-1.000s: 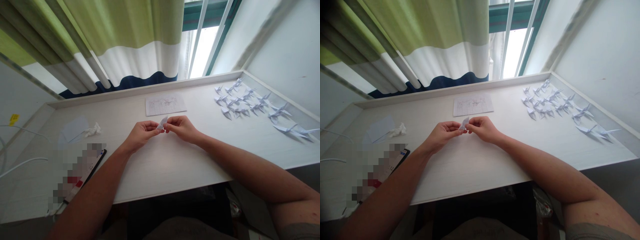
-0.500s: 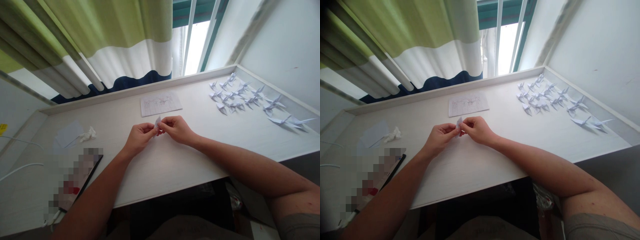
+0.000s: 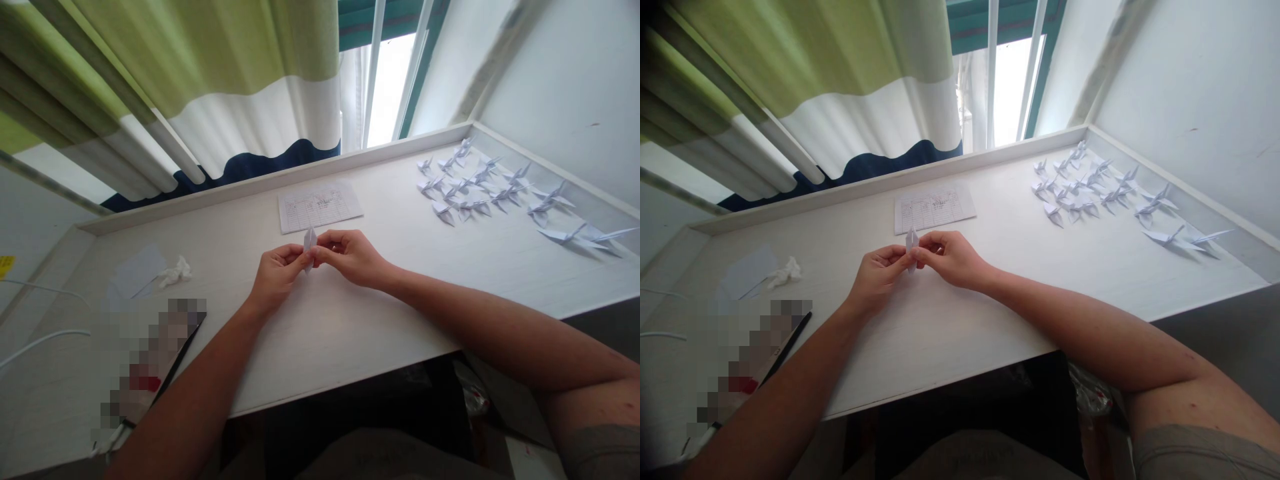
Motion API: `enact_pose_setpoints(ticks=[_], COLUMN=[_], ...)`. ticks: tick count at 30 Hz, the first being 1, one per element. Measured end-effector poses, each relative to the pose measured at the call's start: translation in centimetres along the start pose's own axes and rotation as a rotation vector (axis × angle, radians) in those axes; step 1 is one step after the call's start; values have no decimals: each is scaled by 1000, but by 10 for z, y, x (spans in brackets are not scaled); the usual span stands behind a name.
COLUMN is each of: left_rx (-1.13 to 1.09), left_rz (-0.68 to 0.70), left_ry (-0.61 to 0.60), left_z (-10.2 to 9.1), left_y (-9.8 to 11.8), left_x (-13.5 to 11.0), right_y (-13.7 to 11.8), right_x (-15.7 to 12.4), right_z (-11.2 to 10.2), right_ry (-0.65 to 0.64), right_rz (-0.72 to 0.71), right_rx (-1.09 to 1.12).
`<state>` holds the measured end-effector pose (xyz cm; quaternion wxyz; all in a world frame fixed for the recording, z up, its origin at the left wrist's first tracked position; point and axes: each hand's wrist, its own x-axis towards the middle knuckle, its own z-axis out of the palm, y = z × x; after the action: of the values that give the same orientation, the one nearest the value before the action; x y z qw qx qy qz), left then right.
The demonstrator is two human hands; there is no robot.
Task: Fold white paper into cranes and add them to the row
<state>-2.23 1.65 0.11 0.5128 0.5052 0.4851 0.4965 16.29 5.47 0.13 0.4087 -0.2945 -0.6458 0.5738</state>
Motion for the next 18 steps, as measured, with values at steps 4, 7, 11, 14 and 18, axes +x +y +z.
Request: enact_pose_setpoints(ticks=[4, 7, 11, 14, 18], left_rx=[-32, -44, -43, -25, 4], left_rz=[-16, -32, -38, -32, -22], left_ry=[-7, -29, -40, -28, -32], left_z=[-1, 0, 2, 3, 5], left_y=[0, 1, 1, 1, 3], left_x=[0, 0, 0, -1, -2], right_y=[-4, -6, -8, -9, -12], right_x=[-3, -4, -5, -6, -7], right_z=[2, 3, 3, 4, 4], right_ry=[37, 83, 119, 140, 161], right_rz=[-6, -6, -28, -29, 6], right_rx=[4, -25, -94, -110, -100])
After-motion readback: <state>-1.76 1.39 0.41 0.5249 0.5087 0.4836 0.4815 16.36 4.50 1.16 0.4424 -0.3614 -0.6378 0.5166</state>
